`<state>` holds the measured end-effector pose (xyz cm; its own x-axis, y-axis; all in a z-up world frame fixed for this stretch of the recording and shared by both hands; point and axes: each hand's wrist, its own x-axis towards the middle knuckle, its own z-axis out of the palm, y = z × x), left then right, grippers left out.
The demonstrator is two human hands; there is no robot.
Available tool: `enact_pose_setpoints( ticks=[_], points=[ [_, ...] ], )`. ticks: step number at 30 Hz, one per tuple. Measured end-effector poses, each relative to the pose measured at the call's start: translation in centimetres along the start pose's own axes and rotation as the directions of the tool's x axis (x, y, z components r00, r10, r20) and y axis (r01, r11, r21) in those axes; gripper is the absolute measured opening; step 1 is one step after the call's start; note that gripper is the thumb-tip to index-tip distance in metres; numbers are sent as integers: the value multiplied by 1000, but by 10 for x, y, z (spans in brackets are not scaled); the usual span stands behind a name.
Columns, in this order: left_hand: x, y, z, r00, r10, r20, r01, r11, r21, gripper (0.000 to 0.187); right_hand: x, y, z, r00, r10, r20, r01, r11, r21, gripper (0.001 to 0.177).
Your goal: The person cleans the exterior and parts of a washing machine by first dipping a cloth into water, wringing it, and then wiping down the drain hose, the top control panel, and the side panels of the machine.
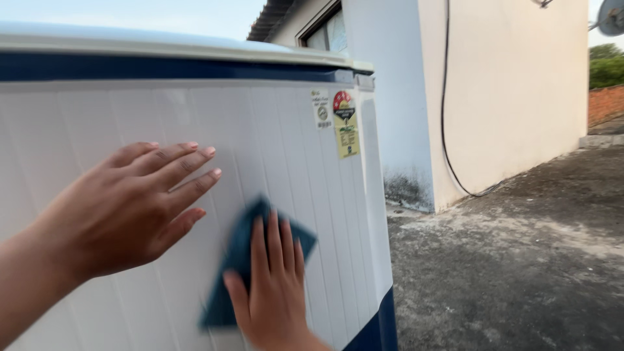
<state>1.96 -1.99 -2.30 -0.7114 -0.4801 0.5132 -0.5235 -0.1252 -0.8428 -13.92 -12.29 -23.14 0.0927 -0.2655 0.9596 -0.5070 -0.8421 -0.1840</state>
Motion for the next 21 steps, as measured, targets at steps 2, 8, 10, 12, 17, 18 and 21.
enact_pose_setpoints(
  ticks=[2, 8, 10, 12, 17, 18, 21],
  points=[
    [11, -4, -1, 1000, -5, -1, 5, 1000, 10, 57, 60, -12, -23, 996, 1, -91, 4, 998, 60, 75],
    [44, -7, 5, 997, 21, -72, -27, 996, -79, 62, 170, -4, -30, 985, -67, -160, 60, 997, -44, 79],
    [58, -5, 12, 984, 54, -172, -73, 992, -106, 66, 177, 6, -29, 981, -124, -148, 106, 987, -124, 82],
    [73, 0, 20, 969, 72, -235, -104, 986, -127, 70, 181, 15, -29, 980, -153, -124, 125, 969, -211, 83],
    [112, 20, 30, 971, 39, -237, -77, 985, -153, 76, 191, 43, -26, 981, -153, -122, 105, 937, -333, 83],
    [122, 24, 31, 983, 27, -182, -60, 983, -174, 76, 194, 53, -25, 980, -143, -141, 92, 944, -318, 83],
    [156, 36, 34, 998, 10, -67, -25, 977, -214, 78, 205, 85, -23, 976, -106, -190, 58, 969, -241, 84]
  ],
)
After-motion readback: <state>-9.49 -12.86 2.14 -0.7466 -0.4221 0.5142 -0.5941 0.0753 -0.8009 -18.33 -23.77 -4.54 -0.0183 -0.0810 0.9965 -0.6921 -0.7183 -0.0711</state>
